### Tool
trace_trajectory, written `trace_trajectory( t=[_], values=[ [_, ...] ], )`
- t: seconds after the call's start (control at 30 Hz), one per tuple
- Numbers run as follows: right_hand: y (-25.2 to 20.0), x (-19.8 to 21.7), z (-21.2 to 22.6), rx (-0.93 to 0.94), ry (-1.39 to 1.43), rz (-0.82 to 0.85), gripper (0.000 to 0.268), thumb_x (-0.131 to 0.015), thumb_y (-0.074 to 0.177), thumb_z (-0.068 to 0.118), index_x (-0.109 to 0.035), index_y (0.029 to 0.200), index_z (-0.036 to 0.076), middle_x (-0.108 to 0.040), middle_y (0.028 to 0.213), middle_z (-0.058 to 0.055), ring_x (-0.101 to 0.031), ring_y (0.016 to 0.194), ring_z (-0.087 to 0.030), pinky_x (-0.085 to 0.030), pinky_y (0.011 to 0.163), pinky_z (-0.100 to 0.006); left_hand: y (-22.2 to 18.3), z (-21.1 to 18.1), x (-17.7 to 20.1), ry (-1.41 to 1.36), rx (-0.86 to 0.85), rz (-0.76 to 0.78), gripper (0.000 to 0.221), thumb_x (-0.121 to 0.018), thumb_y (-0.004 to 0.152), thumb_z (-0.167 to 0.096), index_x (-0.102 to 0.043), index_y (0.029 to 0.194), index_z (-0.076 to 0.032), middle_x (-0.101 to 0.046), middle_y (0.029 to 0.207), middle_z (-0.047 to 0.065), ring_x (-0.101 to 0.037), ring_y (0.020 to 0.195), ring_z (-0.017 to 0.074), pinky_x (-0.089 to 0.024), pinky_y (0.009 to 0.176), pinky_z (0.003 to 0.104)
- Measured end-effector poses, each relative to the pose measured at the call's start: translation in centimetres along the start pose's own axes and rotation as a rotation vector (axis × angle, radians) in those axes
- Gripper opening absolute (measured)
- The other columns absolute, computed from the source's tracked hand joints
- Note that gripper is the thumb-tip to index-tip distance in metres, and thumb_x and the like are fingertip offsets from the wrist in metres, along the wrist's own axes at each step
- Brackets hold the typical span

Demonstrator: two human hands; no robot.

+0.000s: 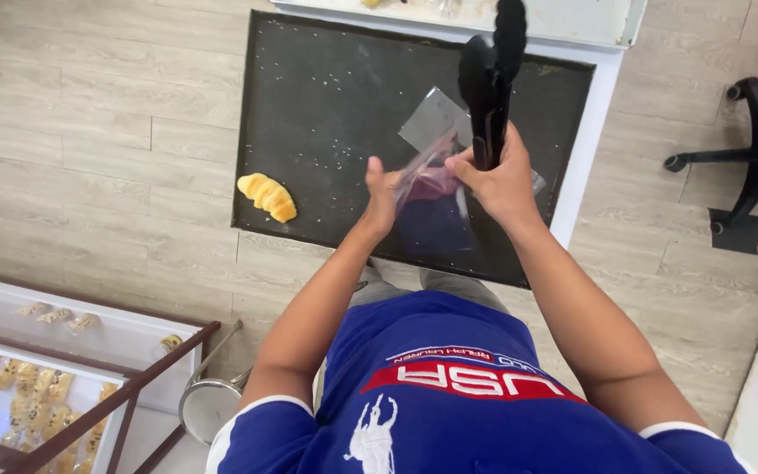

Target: The person is using tongs to pick up individual croissants from a tray and place them into small plastic bags.

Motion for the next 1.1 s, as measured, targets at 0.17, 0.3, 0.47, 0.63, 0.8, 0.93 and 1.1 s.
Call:
trace_trajectory(
  t=[0.17,0.3,0.47,0.63,0.8,0.93,1.1],
  values=[
    [-2.1,-7.3,0.2,-0.096,0.012,-0.038,0.037,-0.079,0.084,0.004,-0.047,0.102,0.010,-0.071,0.078,-0.010,-0.061,0.055,-0.014,-0.051,0.050,-0.026,-4.8,-3.9,6.9,0.248,-0.281,0.030,0.089,-0.067,0.092,-0.065,-0.040,0.160,-0.013,-0.057,0.148,0.018,-0.058,0.133,0.0299,-0.045,0.114,0.048],
    [-3.3,-12.6,-1.1,-0.191,0.265,-0.143,0.038,-0.077,0.081,-0.003,-0.046,0.099,0.010,-0.064,0.071,-0.010,-0.055,0.042,-0.015,-0.044,0.037,-0.025,-8.2,-4.8,10.7,0.052,-0.251,0.176,0.101,-0.063,0.087,-0.067,-0.027,0.165,-0.014,-0.045,0.159,0.017,-0.046,0.145,0.0310,-0.038,0.119,0.049],
    [-4.3,-16.7,-1.0,-0.333,0.500,-0.207,0.038,-0.075,0.073,-0.004,-0.048,0.094,0.014,-0.044,0.059,-0.004,-0.043,0.040,-0.013,-0.036,0.038,-0.025,-12.2,-4.4,15.3,0.135,-0.270,0.259,0.137,-0.083,0.068,-0.073,-0.010,0.169,-0.017,-0.032,0.169,0.013,-0.030,0.155,0.0315,-0.023,0.125,0.051],
    [-6.4,-20.3,-0.9,-0.316,0.250,-0.173,0.037,-0.081,0.083,0.003,-0.049,0.098,0.012,-0.069,0.080,-0.012,-0.071,0.059,-0.021,-0.061,0.046,-0.031,-12.3,-3.6,18.9,0.173,-0.159,-0.178,0.032,-0.059,0.109,-0.032,-0.071,0.130,-0.012,-0.075,0.123,0.009,-0.067,0.120,0.0180,-0.049,0.109,0.035],
    [-7.8,-21.7,1.8,-0.267,0.125,-0.145,0.033,-0.076,0.088,0.002,-0.046,0.100,0.010,-0.073,0.085,-0.017,-0.074,0.061,-0.023,-0.063,0.048,-0.031,-11.9,-4.6,20.5,-0.055,-0.055,-0.186,0.036,-0.087,0.087,-0.025,-0.075,0.118,-0.012,-0.078,0.097,0.006,-0.073,0.085,0.0096,-0.059,0.077,0.023],
    [-5.0,-18.0,-2.3,-0.267,0.054,-0.219,0.040,-0.073,0.087,0.001,-0.041,0.108,0.013,-0.071,0.084,-0.015,-0.073,0.060,-0.024,-0.063,0.049,-0.033,-12.9,-6.3,21.9,-0.231,0.053,-0.319,0.051,-0.058,0.101,-0.051,-0.069,0.125,-0.007,-0.076,0.105,0.012,-0.075,0.084,0.0168,-0.065,0.070,0.026],
    [0.9,-7.6,-8.8,-0.483,-0.355,-0.340,0.066,-0.081,0.090,0.020,-0.032,0.132,0.004,-0.049,0.119,-0.016,-0.056,0.102,-0.030,-0.052,0.085,-0.041,-14.1,-9.2,22.6,-0.160,0.013,-0.311,0.047,-0.063,0.095,-0.040,-0.071,0.125,-0.004,-0.077,0.113,0.017,-0.077,0.095,0.0231,-0.066,0.077,0.030]
  ],
)
Point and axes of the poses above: each hand's wrist, its own y-axis towards the middle knuckle, its own x-axis out of the back of the hand, z = x × y, the point moved 2 cm from there along y, towards the middle knuckle
